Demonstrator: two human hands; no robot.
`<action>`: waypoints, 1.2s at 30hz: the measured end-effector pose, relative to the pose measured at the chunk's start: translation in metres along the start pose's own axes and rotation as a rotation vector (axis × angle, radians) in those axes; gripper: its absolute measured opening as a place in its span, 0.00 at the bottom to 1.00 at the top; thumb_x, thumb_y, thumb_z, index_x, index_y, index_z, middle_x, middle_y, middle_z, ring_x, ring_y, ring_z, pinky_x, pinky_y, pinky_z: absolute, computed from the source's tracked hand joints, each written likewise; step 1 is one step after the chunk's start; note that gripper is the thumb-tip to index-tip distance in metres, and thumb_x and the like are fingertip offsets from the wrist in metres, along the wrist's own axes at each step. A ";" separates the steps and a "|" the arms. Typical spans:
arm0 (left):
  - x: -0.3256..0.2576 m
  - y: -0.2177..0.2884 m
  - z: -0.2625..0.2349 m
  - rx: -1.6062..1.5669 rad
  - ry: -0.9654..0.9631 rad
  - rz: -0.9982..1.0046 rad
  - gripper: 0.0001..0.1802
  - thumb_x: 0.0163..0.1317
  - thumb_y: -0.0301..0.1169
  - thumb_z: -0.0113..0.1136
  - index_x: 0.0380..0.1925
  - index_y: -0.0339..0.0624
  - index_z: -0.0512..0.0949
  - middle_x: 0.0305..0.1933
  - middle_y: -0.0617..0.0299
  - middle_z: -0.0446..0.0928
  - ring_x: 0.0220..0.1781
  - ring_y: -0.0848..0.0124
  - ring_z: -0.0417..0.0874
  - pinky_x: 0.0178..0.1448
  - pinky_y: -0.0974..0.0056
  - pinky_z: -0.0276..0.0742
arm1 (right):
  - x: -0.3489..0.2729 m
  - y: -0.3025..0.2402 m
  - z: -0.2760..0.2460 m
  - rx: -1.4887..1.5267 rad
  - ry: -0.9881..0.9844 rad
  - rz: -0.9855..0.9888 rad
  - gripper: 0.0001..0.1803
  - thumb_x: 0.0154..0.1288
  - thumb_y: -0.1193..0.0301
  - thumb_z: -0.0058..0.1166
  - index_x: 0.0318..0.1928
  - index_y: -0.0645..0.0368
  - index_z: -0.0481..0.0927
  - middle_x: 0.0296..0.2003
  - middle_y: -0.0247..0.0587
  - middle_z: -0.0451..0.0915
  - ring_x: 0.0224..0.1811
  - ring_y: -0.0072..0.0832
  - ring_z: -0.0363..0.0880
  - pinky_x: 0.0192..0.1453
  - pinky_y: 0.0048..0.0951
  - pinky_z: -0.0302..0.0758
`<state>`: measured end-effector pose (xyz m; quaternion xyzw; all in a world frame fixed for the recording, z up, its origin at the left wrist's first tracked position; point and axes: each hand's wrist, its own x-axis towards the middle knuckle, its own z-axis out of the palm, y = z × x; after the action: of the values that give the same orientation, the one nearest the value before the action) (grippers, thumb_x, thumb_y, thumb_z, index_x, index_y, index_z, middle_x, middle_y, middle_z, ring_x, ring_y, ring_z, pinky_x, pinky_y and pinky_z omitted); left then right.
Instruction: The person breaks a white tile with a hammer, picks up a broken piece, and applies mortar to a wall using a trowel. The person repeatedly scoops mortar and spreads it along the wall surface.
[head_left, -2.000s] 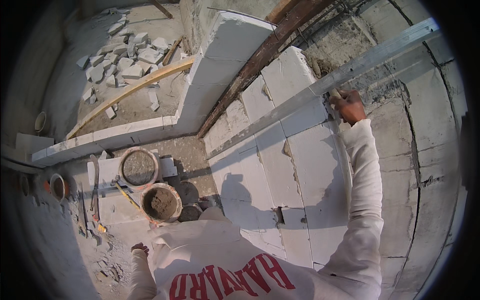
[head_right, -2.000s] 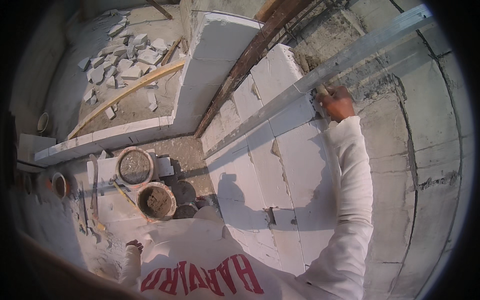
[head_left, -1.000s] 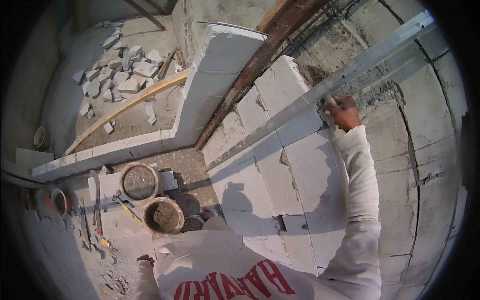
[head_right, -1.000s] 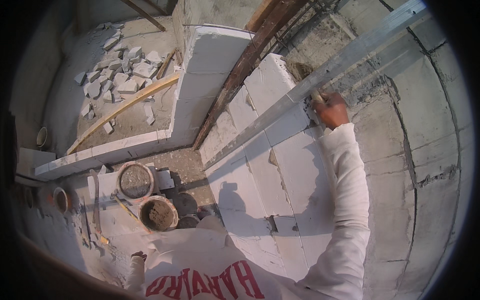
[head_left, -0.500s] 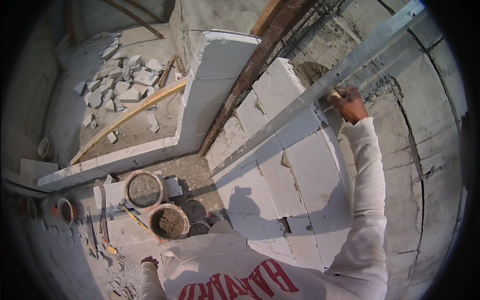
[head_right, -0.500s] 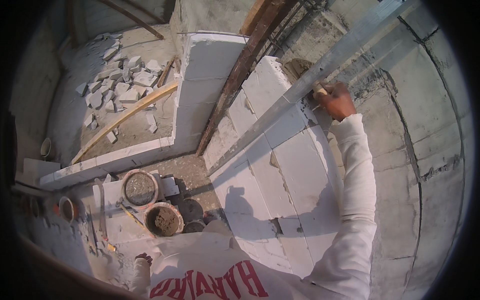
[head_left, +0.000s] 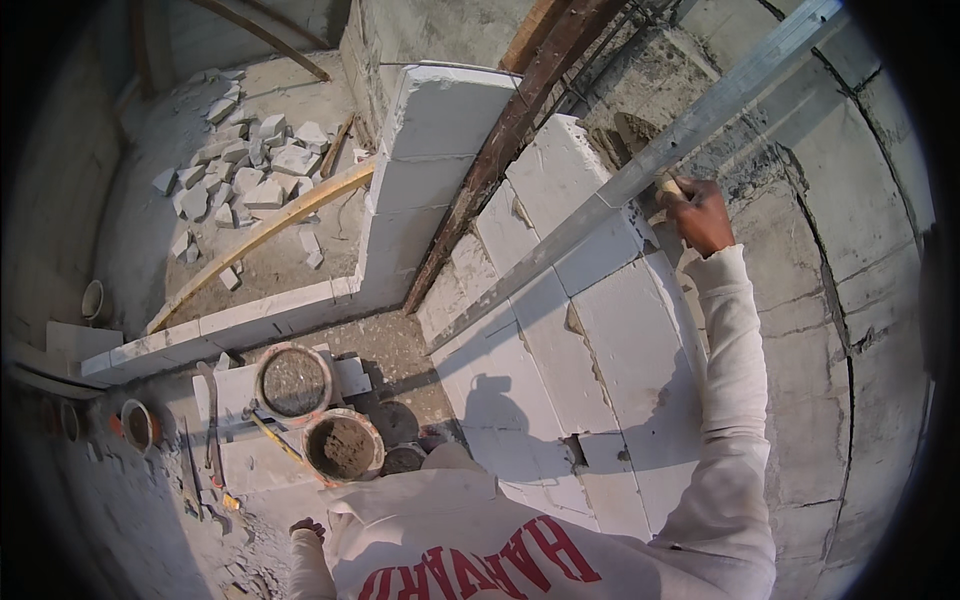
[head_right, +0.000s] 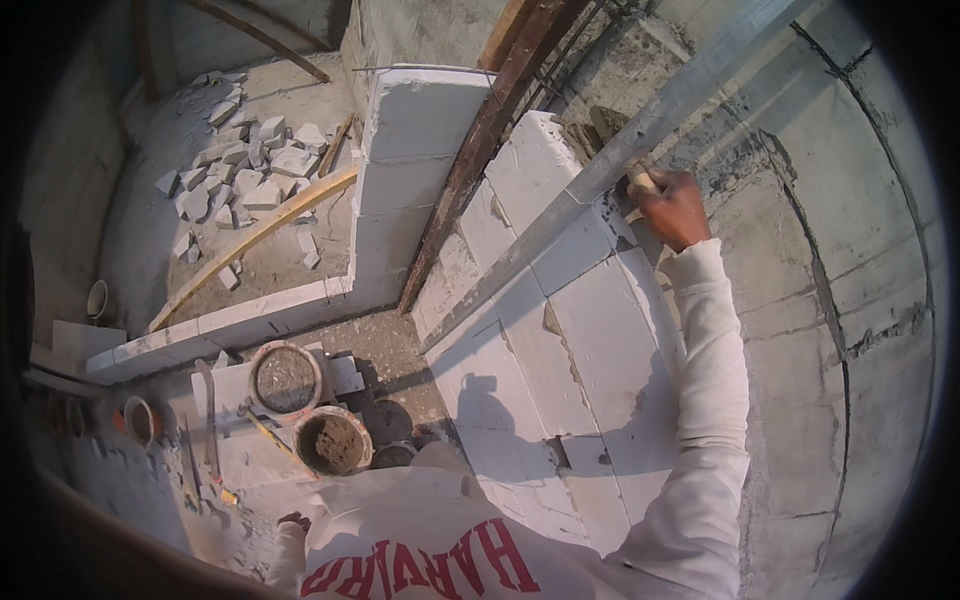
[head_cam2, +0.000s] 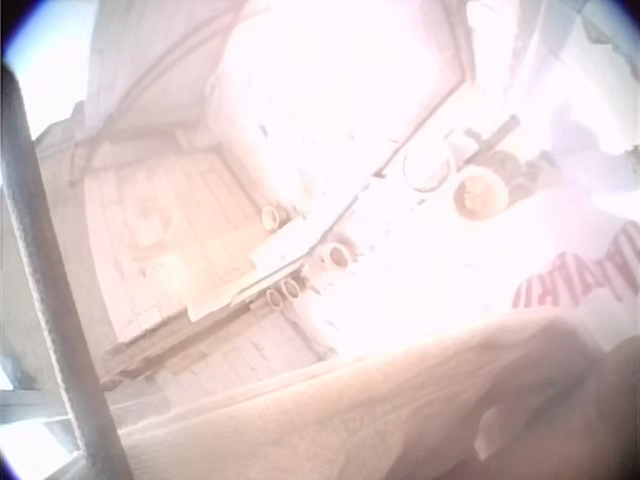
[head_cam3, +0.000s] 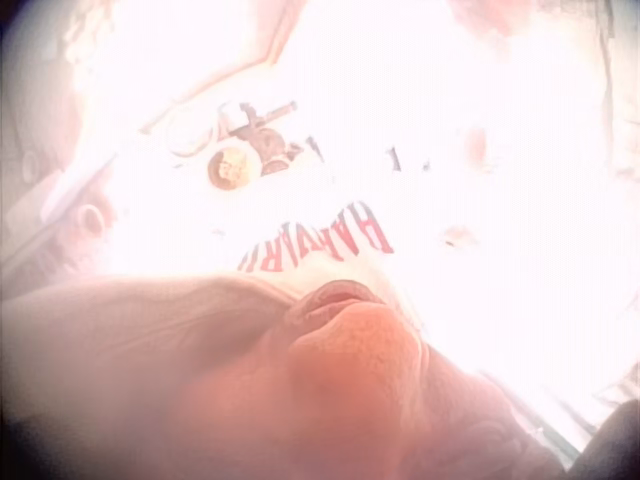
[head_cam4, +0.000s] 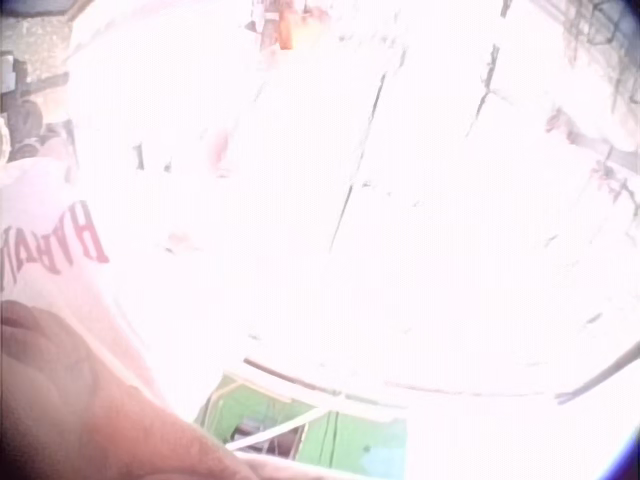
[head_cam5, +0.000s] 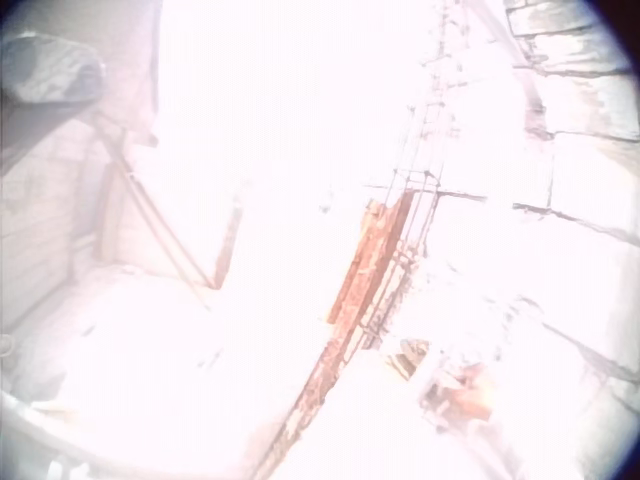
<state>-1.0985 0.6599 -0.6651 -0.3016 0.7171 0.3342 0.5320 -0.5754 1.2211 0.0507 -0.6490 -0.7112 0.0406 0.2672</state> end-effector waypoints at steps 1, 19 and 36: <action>-0.001 0.004 -0.009 -0.009 -0.056 0.018 0.04 0.62 0.31 0.58 0.35 0.45 0.78 0.31 0.47 0.80 0.26 0.51 0.80 0.25 0.48 0.64 | -0.008 -0.003 -0.002 0.054 0.013 0.013 0.15 0.60 0.68 0.63 0.41 0.69 0.86 0.20 0.34 0.77 0.14 0.20 0.70 0.16 0.27 0.62; -0.015 0.001 -0.005 0.110 0.048 0.043 0.14 0.66 0.33 0.59 0.50 0.45 0.79 0.43 0.44 0.84 0.31 0.47 0.85 0.30 0.44 0.72 | 0.028 0.009 -0.018 0.108 -0.297 0.157 0.13 0.62 0.67 0.65 0.37 0.67 0.85 0.21 0.36 0.79 0.14 0.20 0.69 0.16 0.26 0.63; -0.026 0.004 -0.009 0.191 0.088 0.042 0.12 0.68 0.34 0.59 0.50 0.47 0.80 0.41 0.46 0.85 0.32 0.47 0.86 0.32 0.43 0.73 | 0.075 0.013 -0.018 -0.079 -0.295 0.205 0.18 0.67 0.54 0.58 0.31 0.57 0.83 0.18 0.33 0.74 0.14 0.22 0.69 0.20 0.27 0.67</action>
<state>-1.1005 0.6574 -0.6374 -0.2488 0.7746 0.2621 0.5190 -0.5569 1.2886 0.0853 -0.7151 -0.6738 0.1343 0.1288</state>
